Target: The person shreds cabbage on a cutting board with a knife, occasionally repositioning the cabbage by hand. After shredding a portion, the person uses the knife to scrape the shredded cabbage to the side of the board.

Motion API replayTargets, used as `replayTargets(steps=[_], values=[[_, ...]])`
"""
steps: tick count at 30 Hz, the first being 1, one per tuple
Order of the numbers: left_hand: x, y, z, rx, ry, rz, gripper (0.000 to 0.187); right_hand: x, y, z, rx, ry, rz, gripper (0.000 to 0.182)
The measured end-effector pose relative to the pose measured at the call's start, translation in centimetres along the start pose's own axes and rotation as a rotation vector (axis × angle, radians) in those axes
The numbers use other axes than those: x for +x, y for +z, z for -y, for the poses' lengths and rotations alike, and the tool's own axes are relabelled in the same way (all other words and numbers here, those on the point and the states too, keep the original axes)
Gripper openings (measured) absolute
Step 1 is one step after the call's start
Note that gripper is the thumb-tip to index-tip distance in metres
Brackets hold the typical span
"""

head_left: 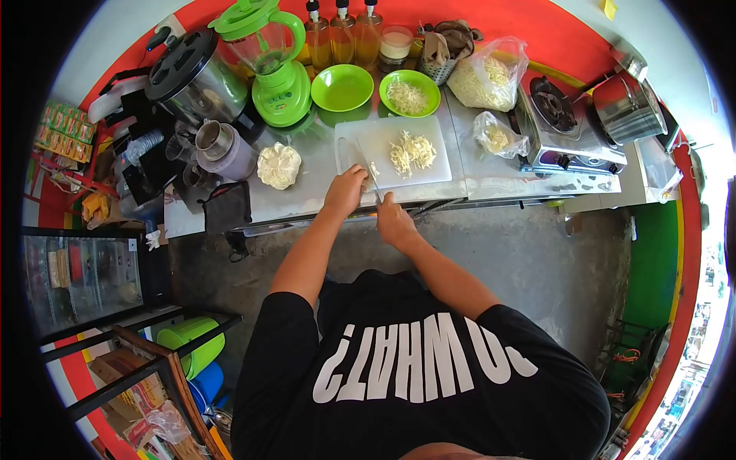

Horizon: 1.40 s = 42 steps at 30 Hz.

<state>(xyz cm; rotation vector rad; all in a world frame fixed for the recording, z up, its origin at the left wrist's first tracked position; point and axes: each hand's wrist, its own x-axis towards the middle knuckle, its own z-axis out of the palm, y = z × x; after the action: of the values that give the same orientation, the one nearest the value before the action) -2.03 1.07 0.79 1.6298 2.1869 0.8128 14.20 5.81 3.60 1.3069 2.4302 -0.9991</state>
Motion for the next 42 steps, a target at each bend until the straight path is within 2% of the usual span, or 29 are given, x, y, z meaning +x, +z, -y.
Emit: replayTargets(steps=[4, 6, 9, 16, 19, 22, 25, 27, 28, 31, 32, 34, 37, 42], values=[[0.3, -0.1, 0.0, 0.021, -0.017, 0.004, 0.028, 1.2, 0.1, -0.5, 0.018, -0.002, 0.005, 0.031], [0.7, -0.3, 0.1, 0.034, -0.014, 0.034, 0.027, 1.9, -0.7, -0.3, 0.003, -0.084, 0.005, 0.029], [0.8, -0.3, 0.1, 0.043, 0.007, 0.045, 0.025, 1.5, -2.1, 0.5, -0.061, -0.066, 0.011, 0.029], [0.5, -0.4, 0.1, 0.003, 0.014, 0.028, 0.024, 2.1, 0.4, -0.3, -0.076, -0.019, 0.008, 0.03], [0.5, -0.7, 0.1, -0.006, 0.003, 0.043, 0.024, 4.9, 1.2, -1.0, -0.108, -0.087, -0.014, 0.031], [0.3, -0.3, 0.6, -0.024, 0.043, 0.0, 0.024, 8.2, 2.7, -3.5, -0.138, -0.246, -0.083, 0.032], [-0.6, 0.3, 0.3, -0.088, 0.021, -0.066, 0.021, 5.1, -0.6, -4.8, -0.072, -0.231, -0.084, 0.034], [-0.8, 0.8, 0.4, -0.146, 0.002, -0.105, 0.021, 2.2, -4.6, -4.1, 0.375, 0.122, 0.124, 0.034], [-0.8, 0.7, 0.3, -0.147, 0.001, -0.108, 0.021, 2.7, -4.6, -5.3, 0.372, 0.121, 0.124, 0.034], [-0.7, 0.4, -0.1, -0.125, -0.005, -0.097, 0.025, 4.9, -3.2, -8.6, 0.323, -0.107, -0.292, 0.024], [-0.6, 0.5, -0.1, -0.116, -0.009, -0.094, 0.023, 5.3, -3.0, -9.2, 0.325, -0.11, -0.295, 0.024], [-0.6, 0.3, -0.1, -0.102, -0.013, -0.092, 0.021, 5.0, -3.7, -8.5, 0.175, -0.206, -0.437, 0.026], [-0.5, 0.4, -0.4, -0.104, -0.021, -0.089, 0.022, 4.0, -3.9, -6.3, 0.355, -0.14, -0.408, 0.033], [-0.7, 0.8, -0.4, -0.122, -0.032, -0.127, 0.023, 4.1, -1.6, -6.2, 0.238, -0.134, -0.325, 0.044]])
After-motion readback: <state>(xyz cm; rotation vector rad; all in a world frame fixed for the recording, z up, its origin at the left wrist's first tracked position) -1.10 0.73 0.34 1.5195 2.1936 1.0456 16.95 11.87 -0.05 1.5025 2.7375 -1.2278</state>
